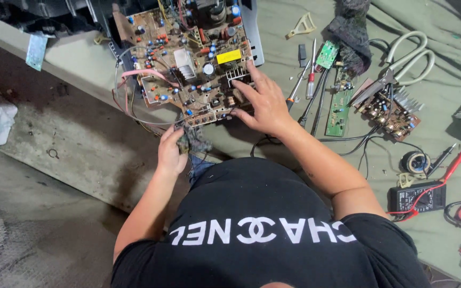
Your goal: Assembling a monitor by installing circuit boards into the plastic housing and securing them with a screwdriver.
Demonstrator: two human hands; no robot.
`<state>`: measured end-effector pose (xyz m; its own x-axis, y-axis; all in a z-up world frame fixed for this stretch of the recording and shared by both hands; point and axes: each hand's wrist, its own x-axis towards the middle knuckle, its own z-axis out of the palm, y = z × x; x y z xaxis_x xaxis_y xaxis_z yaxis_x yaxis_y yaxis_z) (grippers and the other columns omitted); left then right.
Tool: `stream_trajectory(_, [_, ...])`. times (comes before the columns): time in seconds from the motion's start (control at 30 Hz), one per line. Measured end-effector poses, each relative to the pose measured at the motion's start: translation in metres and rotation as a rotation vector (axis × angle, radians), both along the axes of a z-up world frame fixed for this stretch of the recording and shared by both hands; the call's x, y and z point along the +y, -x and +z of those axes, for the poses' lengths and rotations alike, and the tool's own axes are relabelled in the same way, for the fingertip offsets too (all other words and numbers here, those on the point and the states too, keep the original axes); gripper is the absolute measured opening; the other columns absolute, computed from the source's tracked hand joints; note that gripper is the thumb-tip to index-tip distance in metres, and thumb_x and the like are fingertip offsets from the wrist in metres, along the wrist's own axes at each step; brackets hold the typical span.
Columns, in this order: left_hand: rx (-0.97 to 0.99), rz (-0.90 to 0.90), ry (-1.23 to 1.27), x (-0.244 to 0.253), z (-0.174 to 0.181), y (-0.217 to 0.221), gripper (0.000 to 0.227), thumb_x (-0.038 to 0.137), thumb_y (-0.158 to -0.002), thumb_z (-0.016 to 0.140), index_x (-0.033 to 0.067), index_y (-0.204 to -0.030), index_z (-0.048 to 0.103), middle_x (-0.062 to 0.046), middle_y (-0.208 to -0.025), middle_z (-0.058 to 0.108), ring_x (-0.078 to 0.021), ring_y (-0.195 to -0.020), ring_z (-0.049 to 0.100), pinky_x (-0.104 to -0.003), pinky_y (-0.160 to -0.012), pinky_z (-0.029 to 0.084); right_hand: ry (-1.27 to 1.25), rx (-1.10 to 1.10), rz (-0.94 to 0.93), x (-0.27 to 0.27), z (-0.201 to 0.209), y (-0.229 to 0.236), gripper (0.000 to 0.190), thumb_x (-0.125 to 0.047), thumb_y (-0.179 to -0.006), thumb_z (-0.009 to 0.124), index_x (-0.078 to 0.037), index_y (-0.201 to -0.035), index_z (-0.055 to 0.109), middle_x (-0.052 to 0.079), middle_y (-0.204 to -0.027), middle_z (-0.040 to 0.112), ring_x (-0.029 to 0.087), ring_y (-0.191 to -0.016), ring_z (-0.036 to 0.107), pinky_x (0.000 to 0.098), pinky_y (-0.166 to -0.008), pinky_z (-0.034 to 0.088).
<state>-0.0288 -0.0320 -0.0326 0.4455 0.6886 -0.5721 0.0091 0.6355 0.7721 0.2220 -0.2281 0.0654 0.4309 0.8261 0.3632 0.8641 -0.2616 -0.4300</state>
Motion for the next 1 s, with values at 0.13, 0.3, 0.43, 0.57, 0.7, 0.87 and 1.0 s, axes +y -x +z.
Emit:
stream_trajectory(0.13, [0.095, -0.146, -0.326, 0.016, -0.017, 0.014, 0.030, 0.002, -0.091, 0.067, 0.0059, -0.120, 0.074, -0.010, -0.103, 0.075, -0.0157, -0.095, 0.068, -0.035, -0.091, 0.056, -0.025, -0.001, 0.002, 0.001, 0.002, 0.000, 0.068, -0.048, -0.082, 0.086, -0.021, -0.141, 0.065, 0.019, -0.163, 0.034, 0.044, -0.129, 0.056, 0.0515, -0.100, 0.049])
stream_trajectory(0.3, [0.278, -0.173, -0.765, 0.005, 0.029, -0.002, 0.041, -0.002, -0.088, 0.068, 0.0029, -0.129, 0.071, -0.017, -0.112, 0.073, -0.0179, -0.111, 0.065, -0.040, -0.102, 0.049, -0.025, -0.015, 0.019, 0.001, 0.002, 0.001, 0.068, -0.049, -0.083, 0.085, -0.020, -0.141, 0.065, 0.020, -0.162, 0.036, 0.044, -0.129, 0.056, 0.0516, -0.100, 0.048])
stream_trajectory(0.43, [0.088, -0.097, -0.486, -0.007, 0.019, -0.016, 0.041, -0.003, -0.092, 0.065, 0.0025, -0.132, 0.067, -0.011, -0.120, 0.070, -0.0139, -0.111, 0.061, -0.038, -0.106, 0.048, -0.035, -0.023, 0.020, 0.003, 0.003, -0.001, 0.068, -0.049, -0.084, 0.085, -0.019, -0.140, 0.065, 0.021, -0.162, 0.036, 0.045, -0.127, 0.057, 0.0519, -0.100, 0.049])
stream_trajectory(0.57, [-0.020, 0.013, -0.355, -0.013, 0.009, -0.018, 0.044, -0.002, -0.097, 0.060, 0.0012, -0.140, 0.061, -0.013, -0.131, 0.065, -0.0141, -0.114, 0.057, -0.041, -0.107, 0.045, -0.016, -0.020, 0.004, 0.002, 0.004, 0.002, 0.067, -0.052, -0.085, 0.084, -0.019, -0.141, 0.065, 0.021, -0.162, 0.035, 0.045, -0.128, 0.057, 0.0512, -0.101, 0.048])
stream_trajectory(0.7, [0.029, 0.048, -0.404, -0.007, 0.004, -0.016, 0.045, -0.005, -0.092, 0.062, 0.0015, -0.136, 0.063, -0.011, -0.122, 0.066, -0.0131, -0.111, 0.058, -0.035, -0.105, 0.048, -0.014, -0.005, 0.006, 0.002, 0.005, 0.002, 0.067, -0.048, -0.084, 0.086, -0.019, -0.140, 0.065, 0.021, -0.163, 0.035, 0.045, -0.128, 0.057, 0.0520, -0.100, 0.048])
stream_trajectory(0.87, [-0.005, -0.128, -0.087, -0.008, 0.028, -0.010, 0.024, 0.001, -0.088, 0.065, 0.0018, -0.109, 0.075, -0.014, -0.096, 0.075, -0.0203, -0.084, 0.073, -0.037, -0.083, 0.060, 0.004, 0.015, -0.002, 0.003, 0.006, 0.003, 0.066, -0.050, -0.085, 0.084, -0.019, -0.141, 0.065, 0.020, -0.163, 0.034, 0.046, -0.127, 0.057, 0.0522, -0.100, 0.047])
stream_trajectory(1.0, [0.205, -0.371, -0.290, -0.003, 0.061, -0.003, 0.042, 0.006, -0.090, 0.070, -0.0098, -0.128, 0.065, -0.022, -0.117, 0.068, -0.0193, -0.107, 0.060, -0.046, -0.101, 0.049, 0.001, 0.026, 0.003, 0.002, 0.005, 0.003, 0.065, -0.050, -0.087, 0.084, -0.019, -0.141, 0.065, 0.020, -0.164, 0.033, 0.045, -0.128, 0.056, 0.0518, -0.100, 0.047])
